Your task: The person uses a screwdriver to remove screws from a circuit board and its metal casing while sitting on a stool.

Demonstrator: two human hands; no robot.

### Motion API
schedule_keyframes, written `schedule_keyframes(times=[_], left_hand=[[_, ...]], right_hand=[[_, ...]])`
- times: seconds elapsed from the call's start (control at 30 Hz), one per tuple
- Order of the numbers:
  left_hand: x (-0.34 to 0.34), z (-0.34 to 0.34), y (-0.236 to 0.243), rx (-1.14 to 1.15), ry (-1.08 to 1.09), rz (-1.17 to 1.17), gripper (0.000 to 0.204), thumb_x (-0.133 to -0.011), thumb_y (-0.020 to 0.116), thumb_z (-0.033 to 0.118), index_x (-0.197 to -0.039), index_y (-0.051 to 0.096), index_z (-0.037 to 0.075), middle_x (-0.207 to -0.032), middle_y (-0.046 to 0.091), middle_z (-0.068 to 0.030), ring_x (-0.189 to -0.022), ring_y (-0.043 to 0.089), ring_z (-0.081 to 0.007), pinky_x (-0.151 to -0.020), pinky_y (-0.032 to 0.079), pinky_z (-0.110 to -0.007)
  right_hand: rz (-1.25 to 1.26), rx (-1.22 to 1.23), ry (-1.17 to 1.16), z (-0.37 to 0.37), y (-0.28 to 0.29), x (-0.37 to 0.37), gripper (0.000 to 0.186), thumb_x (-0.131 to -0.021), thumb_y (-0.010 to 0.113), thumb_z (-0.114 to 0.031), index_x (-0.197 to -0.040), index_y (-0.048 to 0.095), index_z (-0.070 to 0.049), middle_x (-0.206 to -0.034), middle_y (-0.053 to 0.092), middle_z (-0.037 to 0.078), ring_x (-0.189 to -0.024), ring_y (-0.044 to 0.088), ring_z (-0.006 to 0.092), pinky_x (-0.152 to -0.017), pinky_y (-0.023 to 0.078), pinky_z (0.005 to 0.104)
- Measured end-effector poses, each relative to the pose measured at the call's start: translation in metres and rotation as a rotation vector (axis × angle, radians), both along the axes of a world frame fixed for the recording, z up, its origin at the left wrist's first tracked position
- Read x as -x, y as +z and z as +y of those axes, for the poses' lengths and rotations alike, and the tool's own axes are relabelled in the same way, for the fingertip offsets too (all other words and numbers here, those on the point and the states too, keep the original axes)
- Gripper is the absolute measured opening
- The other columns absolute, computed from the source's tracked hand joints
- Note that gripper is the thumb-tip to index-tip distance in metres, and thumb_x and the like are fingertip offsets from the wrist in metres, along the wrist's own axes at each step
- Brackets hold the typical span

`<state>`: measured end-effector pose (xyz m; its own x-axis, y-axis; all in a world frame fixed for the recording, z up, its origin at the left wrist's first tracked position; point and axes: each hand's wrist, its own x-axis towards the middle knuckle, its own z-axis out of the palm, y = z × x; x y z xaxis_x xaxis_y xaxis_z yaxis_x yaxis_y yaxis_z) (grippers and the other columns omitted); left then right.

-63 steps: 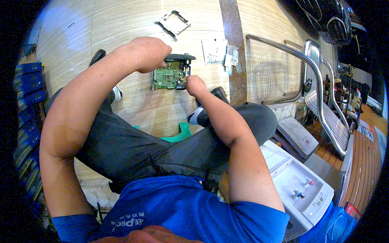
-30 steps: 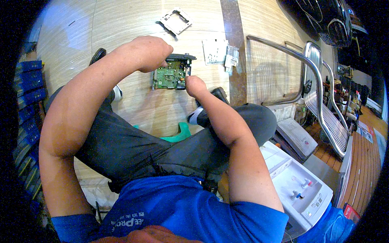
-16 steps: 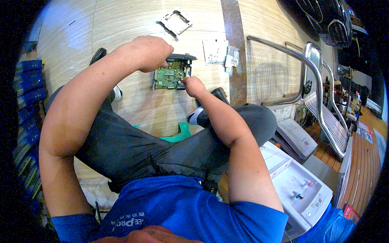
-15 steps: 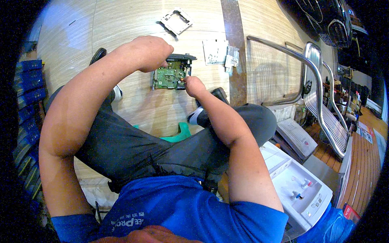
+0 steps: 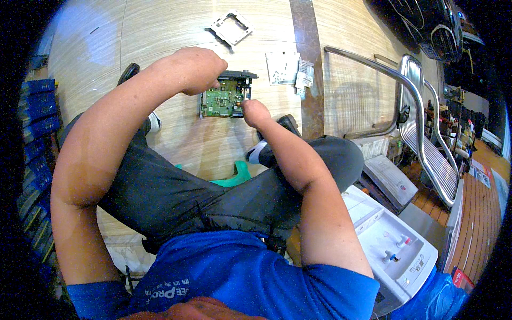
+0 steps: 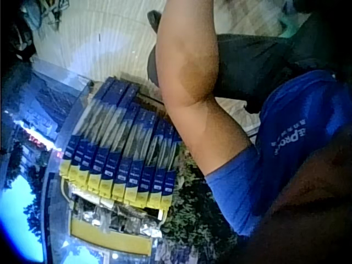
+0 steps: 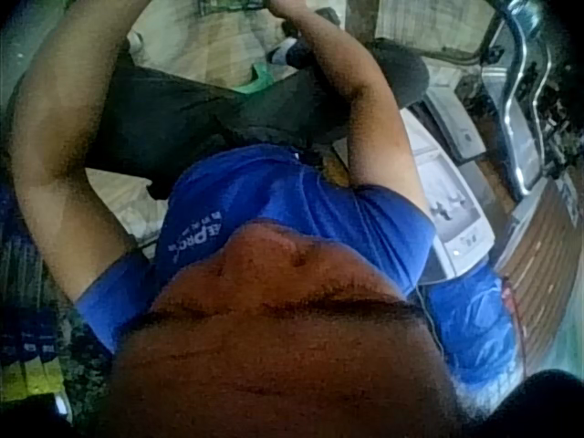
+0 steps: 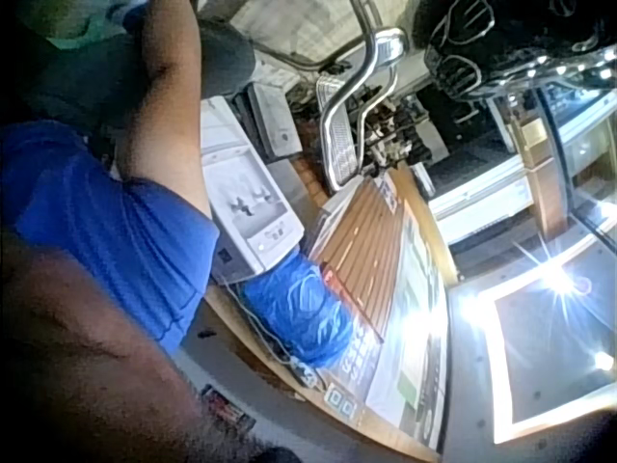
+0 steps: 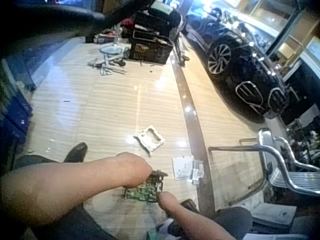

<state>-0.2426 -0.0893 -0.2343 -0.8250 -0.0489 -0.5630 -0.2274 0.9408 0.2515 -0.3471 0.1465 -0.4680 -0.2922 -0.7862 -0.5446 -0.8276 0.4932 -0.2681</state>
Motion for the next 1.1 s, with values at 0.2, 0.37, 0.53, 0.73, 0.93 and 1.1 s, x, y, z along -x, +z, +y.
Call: schedule_keyframes(times=[0.2, 0.37, 0.53, 0.73, 0.93, 1.1], left_hand=[[0.003, 0.001, 0.006, 0.019, -0.047, -0.097, 0.031, -0.091, 0.069, 0.029, -0.111, 0.067, 0.006, -0.107, 0.070, -0.0155, -0.105, 0.067, -0.0328, -0.086, 0.055, -0.045], [0.003, 0.002, 0.005, 0.030, -0.052, -0.097, 0.031, -0.091, 0.068, 0.029, -0.111, 0.067, 0.006, -0.108, 0.070, -0.0159, -0.106, 0.067, -0.0327, -0.087, 0.055, -0.045], [0.003, 0.001, 0.004, 0.033, -0.057, -0.102, 0.031, -0.091, 0.068, 0.029, -0.111, 0.067, 0.005, -0.108, 0.070, -0.0162, -0.106, 0.067, -0.0328, -0.087, 0.055, -0.045], [0.000, 0.000, 0.000, 0.001, -0.010, 0.004, 0.019, -0.082, 0.069, 0.009, -0.099, 0.076, 0.003, -0.100, 0.073, -0.0159, -0.093, 0.071, -0.0294, -0.079, 0.058, -0.042], [0.001, 0.000, 0.003, 0.030, -0.043, -0.101, 0.031, -0.091, 0.069, 0.030, -0.111, 0.067, 0.006, -0.108, 0.070, -0.0155, -0.105, 0.067, -0.0330, -0.087, 0.055, -0.046], [0.003, 0.001, 0.004, 0.025, -0.058, -0.079, 0.031, -0.090, 0.070, 0.030, -0.109, 0.067, 0.006, -0.107, 0.070, -0.0158, -0.105, 0.067, -0.0331, -0.086, 0.055, -0.046]], right_hand=[[-0.055, 0.071, 0.020, 0.003, -0.006, 0.002, 0.026, -0.088, 0.054, -0.011, -0.106, 0.072, -0.006, -0.092, 0.069, 0.024, -0.090, 0.067, 0.0401, -0.085, 0.052, 0.0495], [-0.092, 0.053, 0.012, 0.002, -0.004, 0.002, 0.024, -0.089, 0.058, -0.015, -0.106, 0.072, -0.006, -0.092, 0.069, 0.024, -0.090, 0.067, 0.0401, -0.086, 0.052, 0.0493], [0.015, 0.031, -0.130, -0.001, 0.004, 0.000, 0.024, -0.088, 0.064, -0.024, -0.093, 0.071, -0.002, -0.091, 0.069, 0.025, -0.091, 0.067, 0.0414, -0.085, 0.052, 0.0492], [0.018, -0.072, -0.115, -0.008, 0.014, -0.001, 0.024, -0.088, 0.064, -0.024, -0.094, 0.070, -0.001, -0.090, 0.069, 0.025, -0.091, 0.067, 0.0414, -0.083, 0.053, 0.0499], [0.003, -0.009, -0.067, -0.006, 0.007, -0.003, 0.022, -0.088, 0.056, -0.013, -0.101, 0.072, -0.004, -0.093, 0.069, 0.025, -0.092, 0.067, 0.0402, -0.085, 0.053, 0.0491], [-0.059, 0.051, -0.049, 0.001, -0.003, 0.002, 0.026, -0.088, 0.056, -0.012, -0.106, 0.072, -0.006, -0.094, 0.070, 0.023, -0.092, 0.067, 0.0400, -0.086, 0.053, 0.0482]])
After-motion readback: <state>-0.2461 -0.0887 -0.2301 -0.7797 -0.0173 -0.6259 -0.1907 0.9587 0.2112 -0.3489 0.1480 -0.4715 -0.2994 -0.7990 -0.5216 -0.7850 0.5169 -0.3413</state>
